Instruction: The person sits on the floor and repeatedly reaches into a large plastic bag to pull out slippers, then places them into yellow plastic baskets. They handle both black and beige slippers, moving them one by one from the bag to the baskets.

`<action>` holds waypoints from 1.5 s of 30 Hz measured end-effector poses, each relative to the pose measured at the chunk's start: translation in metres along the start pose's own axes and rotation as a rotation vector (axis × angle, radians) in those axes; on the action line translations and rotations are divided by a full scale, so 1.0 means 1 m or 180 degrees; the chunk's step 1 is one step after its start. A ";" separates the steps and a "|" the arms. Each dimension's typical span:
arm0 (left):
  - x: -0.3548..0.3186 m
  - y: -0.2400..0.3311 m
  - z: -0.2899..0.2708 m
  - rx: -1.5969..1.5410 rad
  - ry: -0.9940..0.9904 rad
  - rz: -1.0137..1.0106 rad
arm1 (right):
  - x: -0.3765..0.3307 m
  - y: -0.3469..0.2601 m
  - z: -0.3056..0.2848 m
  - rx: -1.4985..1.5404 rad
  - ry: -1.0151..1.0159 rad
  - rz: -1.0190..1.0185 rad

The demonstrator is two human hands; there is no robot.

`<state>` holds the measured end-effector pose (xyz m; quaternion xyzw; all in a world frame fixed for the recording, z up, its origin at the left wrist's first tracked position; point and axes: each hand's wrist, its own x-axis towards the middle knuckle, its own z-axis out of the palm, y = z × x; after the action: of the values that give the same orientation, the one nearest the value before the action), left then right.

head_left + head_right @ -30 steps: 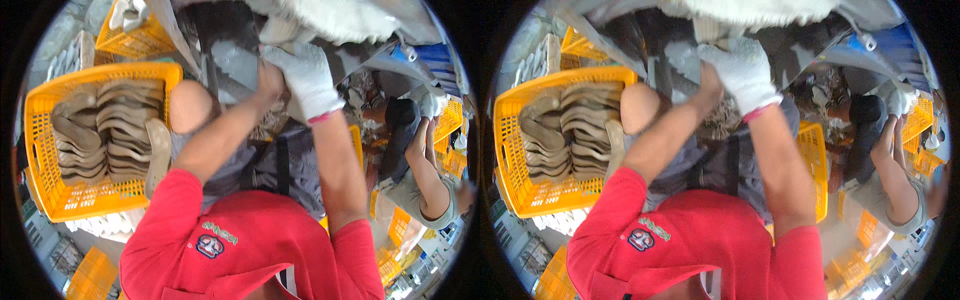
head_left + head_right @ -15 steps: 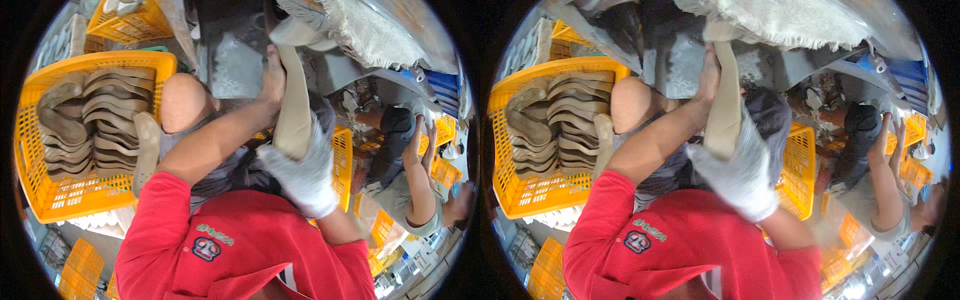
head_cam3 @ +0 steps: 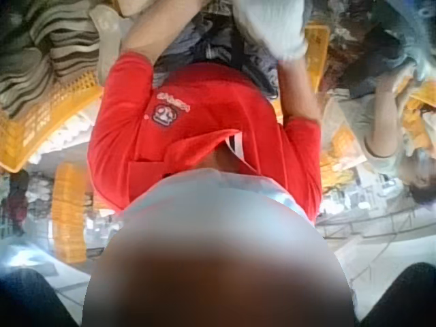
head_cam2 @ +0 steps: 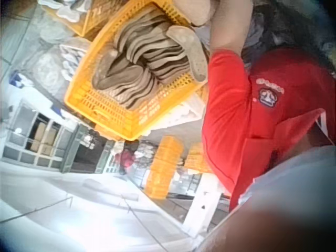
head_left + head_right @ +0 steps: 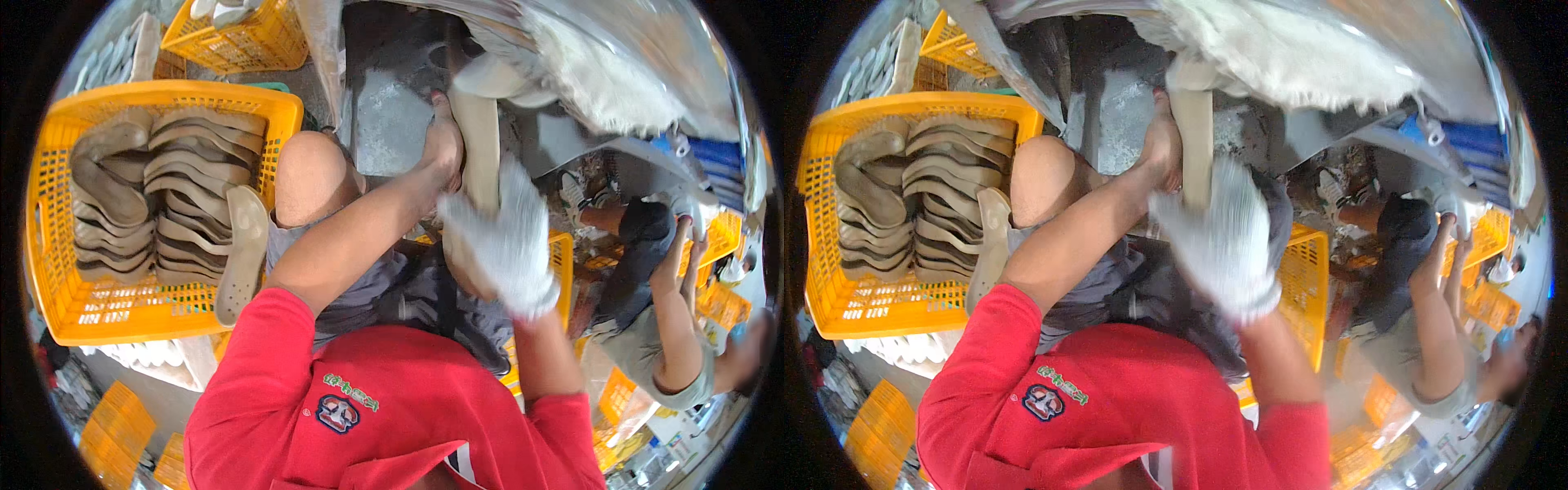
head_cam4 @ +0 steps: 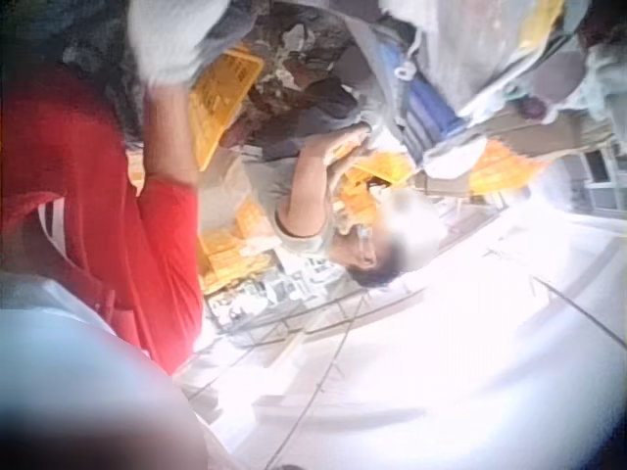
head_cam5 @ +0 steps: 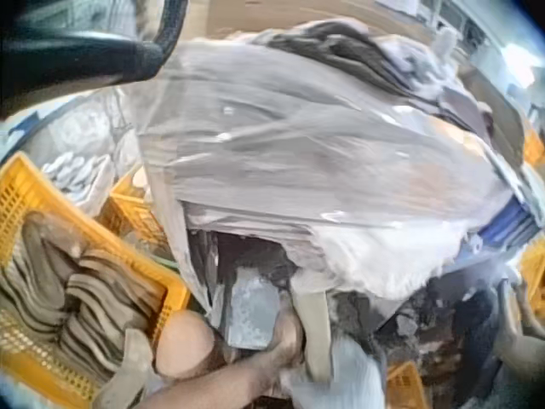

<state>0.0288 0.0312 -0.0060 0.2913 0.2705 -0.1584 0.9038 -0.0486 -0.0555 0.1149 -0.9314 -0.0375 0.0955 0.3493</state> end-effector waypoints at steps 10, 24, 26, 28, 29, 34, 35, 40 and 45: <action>-0.062 0.020 -0.047 0.2707 -0.0171 0.1762 | -0.077 0.082 -0.041 -0.0130 -0.0044 -0.0276; -0.133 0.204 -0.323 0.6245 0.1644 0.3362 | -0.132 0.182 -0.050 0.0360 0.0173 0.0011; -0.158 0.170 -0.295 0.6180 0.1399 0.3543 | -0.098 0.111 -0.018 -0.0143 0.0137 -0.0678; -0.187 0.145 -0.263 0.6201 0.0957 0.3486 | -0.070 0.037 0.021 0.0210 -0.0556 -0.0722; -0.201 0.132 -0.246 0.6356 0.0479 0.3334 | -0.058 0.001 0.042 0.1116 -0.1237 -0.0255; -0.233 0.084 -0.198 0.6305 -0.1099 0.4289 | -0.009 -0.120 0.129 0.0151 -0.1092 -0.2129; -0.238 0.082 -0.202 0.5654 -0.0703 0.4238 | -0.002 -0.129 0.138 -0.0075 -0.1153 -0.1978; -0.227 0.154 -0.269 0.5066 0.2459 0.3433 | -0.006 -0.117 0.142 0.0614 -0.0238 -0.2080; -0.139 0.221 -0.307 0.6387 0.1883 0.0717 | -0.049 -0.072 0.110 0.0462 -0.0985 -0.1342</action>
<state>-0.1065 0.4093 -0.0375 0.9568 0.1965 -0.1474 0.1556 -0.1188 0.0624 0.0886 -0.8498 -0.2765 0.1643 0.4175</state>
